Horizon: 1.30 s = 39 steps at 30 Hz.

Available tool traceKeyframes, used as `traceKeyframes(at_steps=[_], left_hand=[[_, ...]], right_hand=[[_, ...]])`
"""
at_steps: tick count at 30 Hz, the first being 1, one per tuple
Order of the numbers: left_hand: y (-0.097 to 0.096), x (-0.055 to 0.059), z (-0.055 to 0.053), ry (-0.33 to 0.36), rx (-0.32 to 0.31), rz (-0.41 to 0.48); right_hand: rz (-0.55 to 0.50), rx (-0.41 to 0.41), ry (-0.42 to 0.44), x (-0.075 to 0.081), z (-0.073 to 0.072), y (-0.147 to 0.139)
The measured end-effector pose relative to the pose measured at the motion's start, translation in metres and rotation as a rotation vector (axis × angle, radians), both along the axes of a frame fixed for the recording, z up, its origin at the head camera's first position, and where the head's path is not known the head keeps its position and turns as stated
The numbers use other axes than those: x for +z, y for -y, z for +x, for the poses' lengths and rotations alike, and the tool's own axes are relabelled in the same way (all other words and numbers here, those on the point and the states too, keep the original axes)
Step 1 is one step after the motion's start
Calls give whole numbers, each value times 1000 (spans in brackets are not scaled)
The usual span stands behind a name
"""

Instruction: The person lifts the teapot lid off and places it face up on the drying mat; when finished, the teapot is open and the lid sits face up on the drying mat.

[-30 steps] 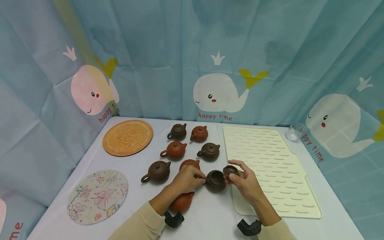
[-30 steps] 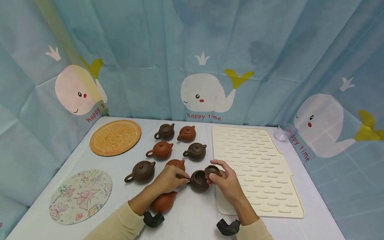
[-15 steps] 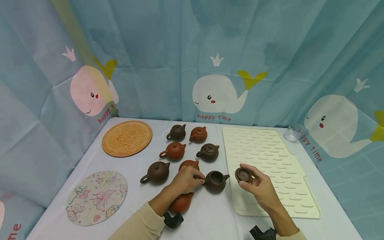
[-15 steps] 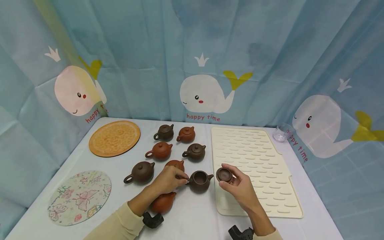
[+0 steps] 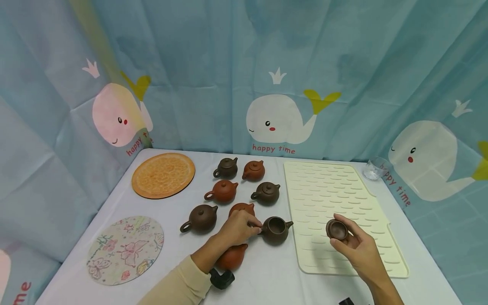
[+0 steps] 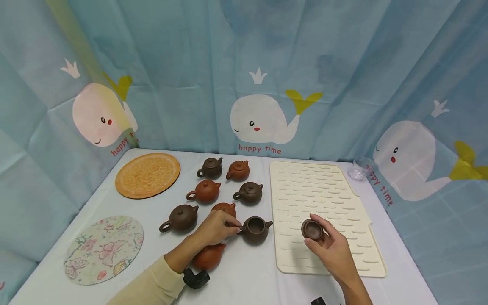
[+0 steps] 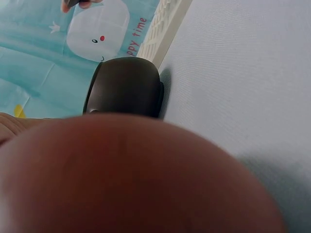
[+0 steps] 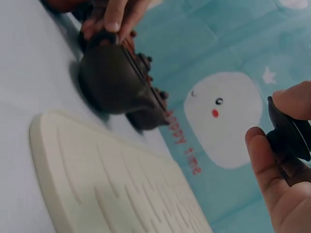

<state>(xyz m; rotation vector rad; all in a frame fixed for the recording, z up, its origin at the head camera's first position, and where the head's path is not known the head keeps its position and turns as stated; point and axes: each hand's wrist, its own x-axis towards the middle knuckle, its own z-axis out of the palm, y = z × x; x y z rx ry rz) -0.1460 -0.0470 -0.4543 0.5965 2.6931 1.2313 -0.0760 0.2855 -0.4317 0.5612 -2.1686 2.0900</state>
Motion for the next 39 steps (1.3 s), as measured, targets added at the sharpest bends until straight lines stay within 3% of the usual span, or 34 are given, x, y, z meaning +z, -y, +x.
traceKeyframes(at_steps=[6,16,22,28,39], left_hand=[[-1,-1,0,20,12,1],[0,-1,2,23,15,2],[0,0,1,15,10,-5],[-1,1,2,24,17,-13],[0,3,2,24,11,5]], right_hand=[[75,-135,-21,-8,7,-20],[389,-373,-59,-25,14,-46],[536,-448,-61,-37,16,-66],[652,-491,33,-49,19,-81],[792,-589,120,-52,18,-86]])
